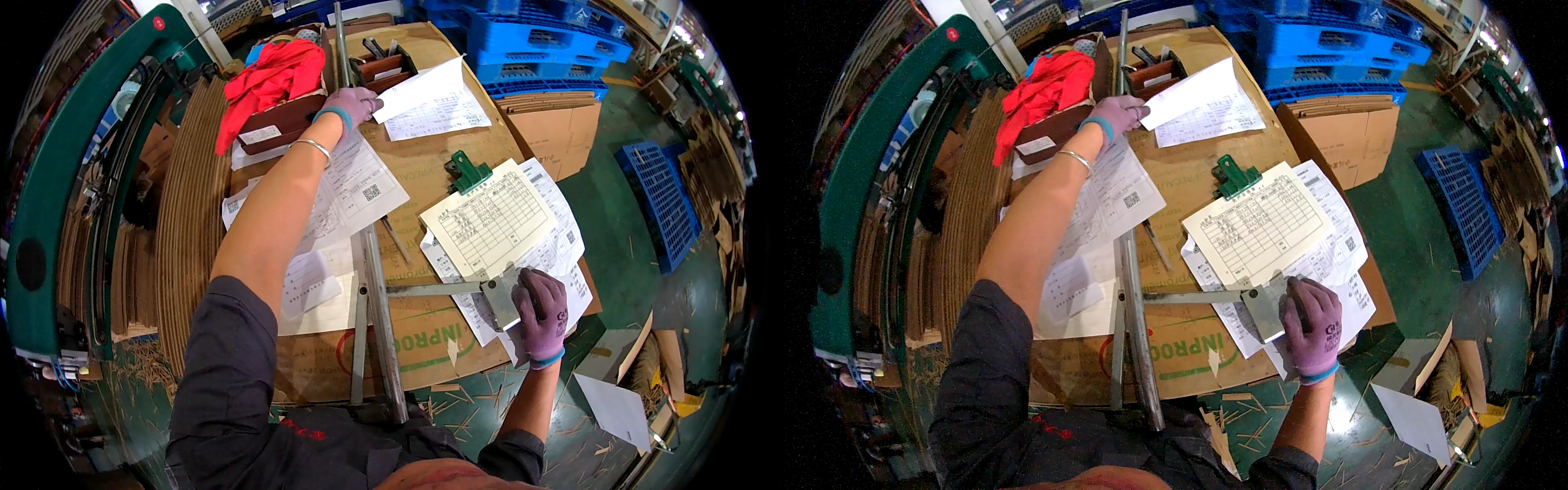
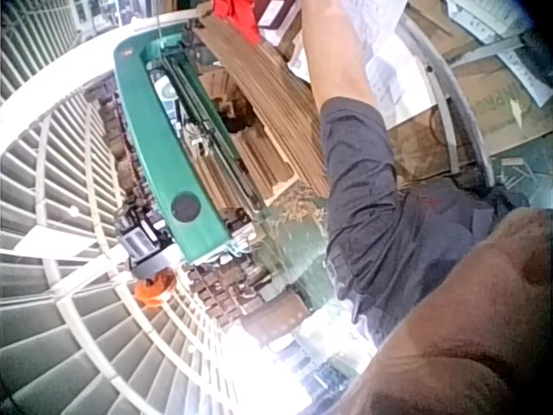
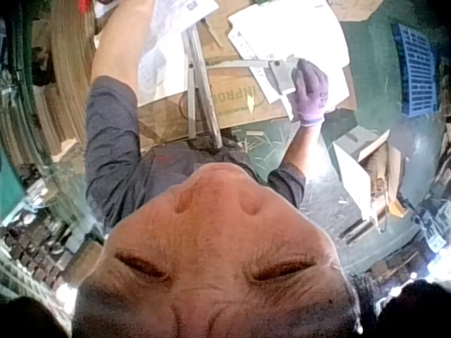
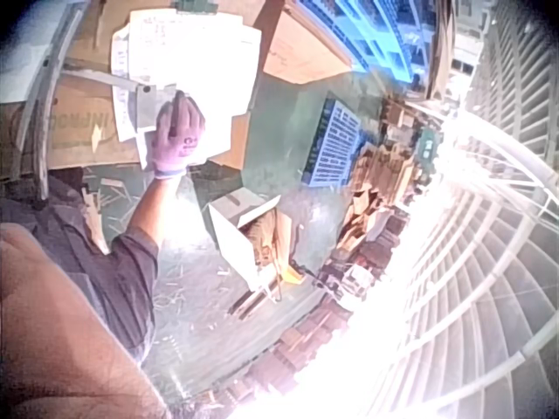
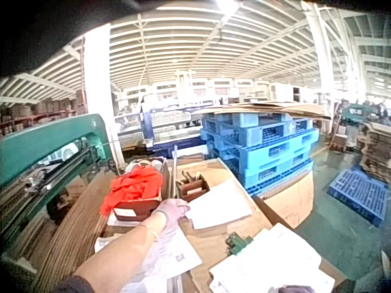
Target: The person takes stacks of flat cardboard sheets from a pallet and feeds them individually into a stapling machine. After stapling the edges of the boxes, the person moves to a nearby table to review and write on several documents and a clipboard.
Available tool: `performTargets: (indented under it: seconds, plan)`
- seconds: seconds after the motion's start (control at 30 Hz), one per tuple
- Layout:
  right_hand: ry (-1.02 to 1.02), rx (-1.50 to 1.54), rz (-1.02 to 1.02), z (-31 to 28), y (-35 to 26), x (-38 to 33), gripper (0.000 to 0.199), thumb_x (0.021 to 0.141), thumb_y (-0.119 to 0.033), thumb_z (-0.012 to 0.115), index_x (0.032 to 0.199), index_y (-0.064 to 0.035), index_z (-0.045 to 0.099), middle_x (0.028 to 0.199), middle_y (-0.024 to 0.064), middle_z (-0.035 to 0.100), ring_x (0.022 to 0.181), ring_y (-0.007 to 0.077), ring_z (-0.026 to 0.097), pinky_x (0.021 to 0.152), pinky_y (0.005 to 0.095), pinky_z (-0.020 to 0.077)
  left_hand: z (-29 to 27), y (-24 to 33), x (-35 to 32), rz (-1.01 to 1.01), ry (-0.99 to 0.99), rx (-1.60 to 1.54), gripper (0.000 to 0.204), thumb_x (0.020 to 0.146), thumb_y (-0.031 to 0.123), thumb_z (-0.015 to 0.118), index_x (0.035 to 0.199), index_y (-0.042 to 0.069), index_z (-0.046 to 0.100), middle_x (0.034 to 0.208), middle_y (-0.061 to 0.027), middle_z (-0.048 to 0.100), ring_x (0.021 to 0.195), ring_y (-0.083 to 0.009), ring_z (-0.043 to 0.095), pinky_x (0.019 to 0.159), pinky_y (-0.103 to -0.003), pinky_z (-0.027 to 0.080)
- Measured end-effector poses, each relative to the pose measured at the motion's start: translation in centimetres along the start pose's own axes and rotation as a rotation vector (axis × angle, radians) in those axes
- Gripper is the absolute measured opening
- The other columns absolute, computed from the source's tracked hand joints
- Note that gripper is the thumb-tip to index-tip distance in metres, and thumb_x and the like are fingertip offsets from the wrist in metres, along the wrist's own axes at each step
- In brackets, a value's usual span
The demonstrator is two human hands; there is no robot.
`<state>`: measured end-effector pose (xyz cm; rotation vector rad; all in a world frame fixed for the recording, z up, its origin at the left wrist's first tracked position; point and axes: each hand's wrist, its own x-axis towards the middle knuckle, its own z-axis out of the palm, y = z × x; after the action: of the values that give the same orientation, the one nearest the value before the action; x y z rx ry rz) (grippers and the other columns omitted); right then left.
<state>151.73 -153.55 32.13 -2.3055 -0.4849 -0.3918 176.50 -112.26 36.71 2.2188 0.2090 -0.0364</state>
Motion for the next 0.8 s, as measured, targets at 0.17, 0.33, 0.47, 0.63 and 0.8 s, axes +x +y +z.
performTargets:
  seconds: [0.17, 0.33, 0.47, 0.63, 0.8]
  plan:
    - [0.018, -0.001, -0.004, 0.1, -0.2, 0.2, 0.032, 0.079, -0.012, 0.061, 0.108, -0.0011, 0.064, 0.108, 0.0146, 0.064, 0.104, 0.0329, 0.056, 0.092, 0.0407, 0.0426, -0.1, -0.5, 0.2, 0.092, 0.066, 0.096, 0.036, 0.085, 0.028, 0.066, 0.111, 0.003, 0.066, 0.088, -0.0044, 0.066, 0.076, -0.0128, 0.059, 0.072, -0.027, 0.048]
    - [0.03, 0.027, -0.019, -0.1, -0.1, 0.1, 0.029, 0.079, -0.01, 0.062, 0.107, -0.0007, 0.065, 0.107, 0.0143, 0.064, 0.104, 0.0325, 0.056, 0.091, 0.0403, 0.0429, -0.1, -0.5, 0.4, 0.132, 0.077, 0.099, 0.034, 0.085, 0.027, 0.067, 0.11, 0.004, 0.067, 0.091, -0.0051, 0.068, 0.078, -0.0131, 0.06, 0.074, -0.028, 0.049]
    - [0.024, -0.012, -0.014, 0.1, -0.5, 0.3, 0.03, 0.079, -0.012, 0.062, 0.107, -0.0013, 0.065, 0.108, 0.0144, 0.064, 0.104, 0.0331, 0.056, 0.091, 0.0405, 0.0427, -0.4, -3.2, 2.4, 0.123, 0.058, 0.035, 0.036, 0.086, 0.025, 0.068, 0.113, 0.003, 0.065, 0.092, -0.0047, 0.067, 0.077, -0.0137, 0.059, 0.073, -0.029, 0.048]
    - [0.016, -0.033, -0.026, -0.2, 0.2, 0.1, 0.032, 0.08, -0.016, 0.063, 0.109, -0.0035, 0.065, 0.106, 0.0142, 0.064, 0.104, 0.032, 0.057, 0.091, 0.0408, 0.043, 0.6, -2.0, 1.0, 0.088, 0.037, -0.164, 0.04, 0.088, 0.023, 0.066, 0.12, 0.0, 0.061, 0.094, -0.0046, 0.066, 0.079, -0.0121, 0.059, 0.076, -0.026, 0.049]
    - [0.014, -0.006, -0.061, -0.4, 0.2, 0.4, 0.032, 0.08, -0.017, 0.064, 0.109, -0.0037, 0.065, 0.102, 0.014, 0.065, 0.101, 0.0324, 0.058, 0.089, 0.0413, 0.0439, 0.2, -2.6, 1.8, 0.072, 0.045, -0.101, 0.043, 0.087, 0.026, 0.068, 0.121, 0.0, 0.06, 0.09, -0.0038, 0.064, 0.078, -0.0111, 0.059, 0.076, -0.025, 0.049]
